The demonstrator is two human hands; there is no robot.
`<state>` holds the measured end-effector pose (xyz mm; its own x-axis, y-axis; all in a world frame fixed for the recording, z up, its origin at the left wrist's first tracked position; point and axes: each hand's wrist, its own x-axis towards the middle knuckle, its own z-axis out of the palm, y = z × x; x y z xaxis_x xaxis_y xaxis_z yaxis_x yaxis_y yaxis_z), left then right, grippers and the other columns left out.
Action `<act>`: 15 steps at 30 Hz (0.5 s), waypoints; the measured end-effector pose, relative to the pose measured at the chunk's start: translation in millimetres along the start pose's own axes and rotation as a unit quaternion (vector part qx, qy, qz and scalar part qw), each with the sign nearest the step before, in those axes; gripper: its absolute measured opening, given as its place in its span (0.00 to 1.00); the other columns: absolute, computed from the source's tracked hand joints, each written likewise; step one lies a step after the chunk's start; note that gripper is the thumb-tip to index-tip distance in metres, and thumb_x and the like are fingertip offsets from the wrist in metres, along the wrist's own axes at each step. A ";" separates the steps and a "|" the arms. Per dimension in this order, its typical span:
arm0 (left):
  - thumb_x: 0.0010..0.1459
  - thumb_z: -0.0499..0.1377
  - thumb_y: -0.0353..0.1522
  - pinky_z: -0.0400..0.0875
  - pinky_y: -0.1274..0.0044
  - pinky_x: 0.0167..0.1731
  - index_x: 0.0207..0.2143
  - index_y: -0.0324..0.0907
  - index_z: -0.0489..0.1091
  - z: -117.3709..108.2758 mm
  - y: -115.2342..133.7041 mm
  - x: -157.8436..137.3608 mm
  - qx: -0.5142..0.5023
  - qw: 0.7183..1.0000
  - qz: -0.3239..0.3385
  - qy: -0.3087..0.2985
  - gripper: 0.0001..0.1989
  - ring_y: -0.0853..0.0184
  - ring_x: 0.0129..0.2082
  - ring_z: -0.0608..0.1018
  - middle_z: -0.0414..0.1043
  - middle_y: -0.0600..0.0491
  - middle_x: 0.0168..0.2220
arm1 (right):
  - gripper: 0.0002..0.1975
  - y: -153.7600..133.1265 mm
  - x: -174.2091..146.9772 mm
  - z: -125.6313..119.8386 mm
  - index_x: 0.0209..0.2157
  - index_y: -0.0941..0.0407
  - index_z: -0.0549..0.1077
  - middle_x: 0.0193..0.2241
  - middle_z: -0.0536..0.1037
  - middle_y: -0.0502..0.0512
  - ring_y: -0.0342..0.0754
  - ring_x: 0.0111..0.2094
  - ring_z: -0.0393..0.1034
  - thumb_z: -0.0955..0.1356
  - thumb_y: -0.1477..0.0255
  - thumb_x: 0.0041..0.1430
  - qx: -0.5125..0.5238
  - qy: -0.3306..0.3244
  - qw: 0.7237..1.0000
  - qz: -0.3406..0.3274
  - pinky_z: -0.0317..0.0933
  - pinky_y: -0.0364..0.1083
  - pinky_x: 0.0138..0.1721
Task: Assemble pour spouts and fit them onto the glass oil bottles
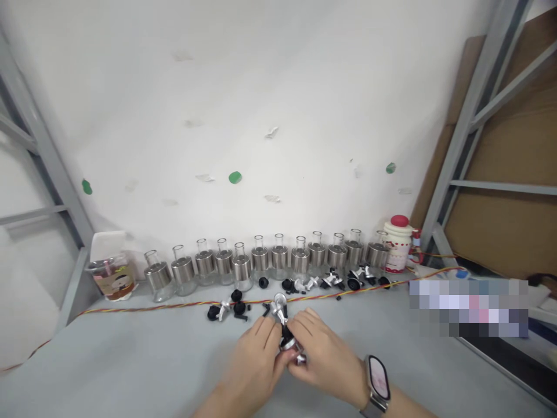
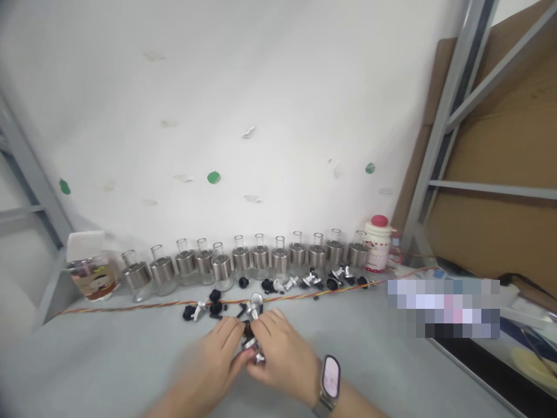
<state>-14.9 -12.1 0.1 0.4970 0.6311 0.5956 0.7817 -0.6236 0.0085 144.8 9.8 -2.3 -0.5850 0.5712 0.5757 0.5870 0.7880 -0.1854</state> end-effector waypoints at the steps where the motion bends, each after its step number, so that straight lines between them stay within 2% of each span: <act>1: 0.59 0.47 0.33 0.69 0.73 0.24 0.34 0.40 0.62 0.3 0.8 -0.3 -0.001 1.000 0.000 0.004 0.07 0.63 0.28 0.71 0.67 0.49 0.29 | 0.06 -0.1 -0.6 0.7 0.25 0.56 0.61 0.25 0.65 0.52 0.47 0.29 0.57 0.61 0.80 0.41 -0.003 0.002 1.000 -0.001 0.56 0.48 0.34; 7: 0.59 0.45 0.32 0.68 0.73 0.24 0.33 0.40 0.62 -2.1 4.8 0.1 -0.033 0.999 0.000 0.014 0.08 0.63 0.27 0.71 0.67 0.49 0.28 | 0.05 -1.2 -1.5 0.3 0.23 0.55 0.59 0.23 0.64 0.52 0.47 0.27 0.56 0.60 0.80 0.41 -0.017 0.035 0.999 -0.035 0.56 0.48 0.32; 11: 0.60 0.44 0.34 0.69 0.73 0.25 0.35 0.40 0.62 1.1 2.4 -0.2 -0.078 0.997 -0.014 0.025 0.10 0.64 0.28 0.72 0.68 0.49 0.29 | 0.05 -3.7 -0.3 -2.6 0.24 0.55 0.60 0.23 0.65 0.52 0.48 0.27 0.58 0.61 0.79 0.43 0.009 0.047 0.999 -0.017 0.57 0.49 0.32; 13: 0.60 0.44 0.36 0.70 0.73 0.29 0.41 0.39 0.61 3.8 0.1 -2.1 -0.096 0.993 -0.019 0.064 0.12 0.64 0.32 0.73 0.68 0.47 0.33 | 0.08 -6.3 0.6 -5.3 0.31 0.56 0.62 0.27 0.68 0.54 0.49 0.30 0.60 0.62 0.79 0.45 0.044 0.057 0.997 0.008 0.58 0.49 0.34; 15: 0.60 0.46 0.35 0.70 0.72 0.35 0.47 0.38 0.57 5.0 -1.7 -4.8 -0.087 0.989 -0.012 0.119 0.15 0.63 0.38 0.72 0.68 0.44 0.38 | 0.17 -9.1 1.5 -8.6 0.41 0.57 0.61 0.33 0.69 0.56 0.50 0.35 0.62 0.63 0.80 0.46 0.089 0.063 0.993 0.037 0.59 0.49 0.37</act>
<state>-16.7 -11.7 -6.8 0.3609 0.5330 0.7653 0.7054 -0.6928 0.1499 143.4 1.5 7.1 -0.4624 0.6052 0.6480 0.5116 0.7790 -0.3625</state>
